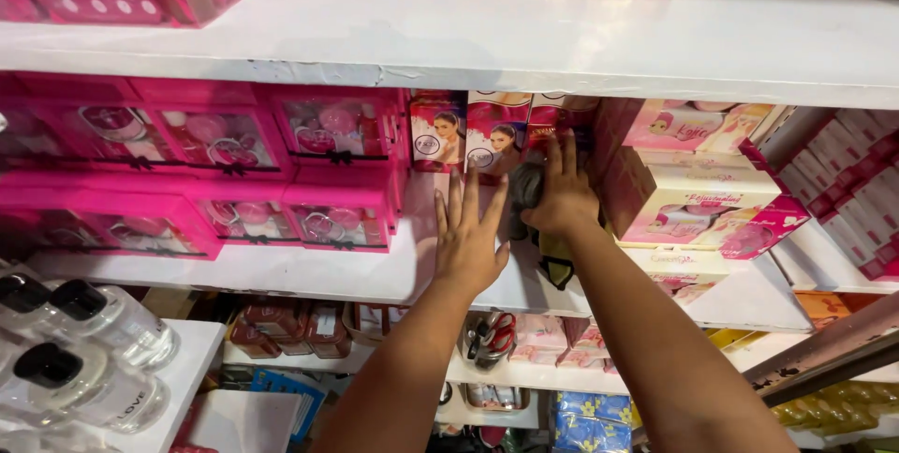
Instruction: The person is wiping down skincare product boxes with a cloth and organizing them on the store shelves.
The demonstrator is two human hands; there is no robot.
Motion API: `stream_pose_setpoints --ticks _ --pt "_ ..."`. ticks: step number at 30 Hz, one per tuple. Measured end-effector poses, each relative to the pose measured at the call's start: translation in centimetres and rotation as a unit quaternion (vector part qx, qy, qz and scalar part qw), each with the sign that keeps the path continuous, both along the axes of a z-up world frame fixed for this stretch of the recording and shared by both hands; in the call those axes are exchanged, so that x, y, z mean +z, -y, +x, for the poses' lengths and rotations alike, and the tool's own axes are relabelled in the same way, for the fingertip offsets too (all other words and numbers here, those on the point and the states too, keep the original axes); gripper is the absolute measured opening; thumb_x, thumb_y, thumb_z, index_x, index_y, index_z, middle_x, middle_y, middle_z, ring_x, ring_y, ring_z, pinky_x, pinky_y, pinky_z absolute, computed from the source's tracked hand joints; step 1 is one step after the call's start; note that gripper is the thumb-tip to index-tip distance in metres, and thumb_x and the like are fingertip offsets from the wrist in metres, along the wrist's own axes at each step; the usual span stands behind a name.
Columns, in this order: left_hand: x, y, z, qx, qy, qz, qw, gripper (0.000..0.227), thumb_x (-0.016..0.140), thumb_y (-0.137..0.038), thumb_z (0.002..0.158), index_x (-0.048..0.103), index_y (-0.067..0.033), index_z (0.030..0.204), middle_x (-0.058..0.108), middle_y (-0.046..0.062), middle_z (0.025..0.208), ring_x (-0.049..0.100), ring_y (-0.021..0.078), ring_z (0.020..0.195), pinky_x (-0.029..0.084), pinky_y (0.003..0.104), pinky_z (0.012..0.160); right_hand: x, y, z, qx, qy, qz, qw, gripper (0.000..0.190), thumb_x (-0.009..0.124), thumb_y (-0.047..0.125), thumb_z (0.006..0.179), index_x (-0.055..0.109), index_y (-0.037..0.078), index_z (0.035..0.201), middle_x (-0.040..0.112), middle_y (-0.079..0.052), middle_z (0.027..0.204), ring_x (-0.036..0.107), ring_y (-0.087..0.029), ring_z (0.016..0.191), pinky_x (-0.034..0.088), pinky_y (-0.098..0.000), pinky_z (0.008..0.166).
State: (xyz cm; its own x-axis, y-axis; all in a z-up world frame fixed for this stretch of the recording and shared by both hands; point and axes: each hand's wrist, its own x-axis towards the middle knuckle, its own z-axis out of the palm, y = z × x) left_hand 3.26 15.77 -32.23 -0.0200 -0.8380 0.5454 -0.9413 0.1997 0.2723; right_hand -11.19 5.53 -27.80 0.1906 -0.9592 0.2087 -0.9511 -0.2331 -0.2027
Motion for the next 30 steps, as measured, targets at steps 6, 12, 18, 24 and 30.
stream_pose_setpoints --ticks 6,12,18,24,30 --pt "-1.4 0.3 0.3 0.037 -0.006 0.010 0.999 0.109 0.086 -0.033 0.072 0.022 -0.0252 0.160 0.003 0.022 0.169 0.003 0.0452 0.156 0.010 0.063 0.122 -1.6 0.3 -0.2 -0.007 0.074 0.038 0.996 0.143 0.088 0.035 0.057 -0.005 0.021 0.166 -0.003 -0.006 0.178 0.058 -0.034 0.130 0.055 -0.0415 0.098" --pt "-2.3 -0.2 0.0 0.057 -0.014 0.041 0.997 0.111 0.086 -0.034 0.074 0.019 -0.0240 0.161 0.001 0.022 0.167 0.001 0.0438 0.155 0.009 0.064 0.122 -4.6 0.6 -0.1 -0.020 0.003 -0.132 0.991 0.136 0.095 0.040 0.051 0.019 0.012 0.161 0.015 -0.016 0.165 0.052 -0.038 0.130 0.055 -0.0439 0.093" --pt "-1.7 -1.5 -0.1 0.052 -0.014 0.026 0.998 0.110 0.086 -0.031 0.074 0.021 -0.0241 0.161 0.001 0.023 0.167 0.000 0.0447 0.155 0.009 0.064 0.121 -3.8 -1.4 0.4 0.035 -0.085 -0.196 0.976 0.102 0.094 0.040 0.055 0.043 0.008 0.137 0.017 -0.023 0.169 0.057 -0.040 0.121 0.059 -0.0445 0.083" --pt "-0.8 -3.0 0.7 0.061 -0.047 0.050 0.996 0.104 0.085 -0.026 0.074 0.026 -0.0220 0.159 0.000 0.023 0.167 0.000 0.0448 0.154 0.008 0.063 0.121 -3.1 -1.6 0.9 -0.015 0.051 -0.100 0.994 0.123 0.091 0.024 0.054 0.024 0.010 0.157 0.022 -0.015 0.164 0.066 -0.038 0.104 0.058 -0.0461 0.074" --pt "-2.4 -2.8 2.8 0.056 -0.091 0.016 0.994 0.090 0.080 -0.018 0.078 0.033 -0.0152 0.156 0.020 0.021 0.165 0.015 0.0432 0.152 0.015 0.058 0.122 -5.6 -3.2 1.8 -0.001 0.004 -0.165 0.986 0.101 0.086 0.017 0.061 0.038 0.010 0.149 0.035 -0.019 0.162 0.072 -0.035 0.089 0.060 -0.0438 0.069"
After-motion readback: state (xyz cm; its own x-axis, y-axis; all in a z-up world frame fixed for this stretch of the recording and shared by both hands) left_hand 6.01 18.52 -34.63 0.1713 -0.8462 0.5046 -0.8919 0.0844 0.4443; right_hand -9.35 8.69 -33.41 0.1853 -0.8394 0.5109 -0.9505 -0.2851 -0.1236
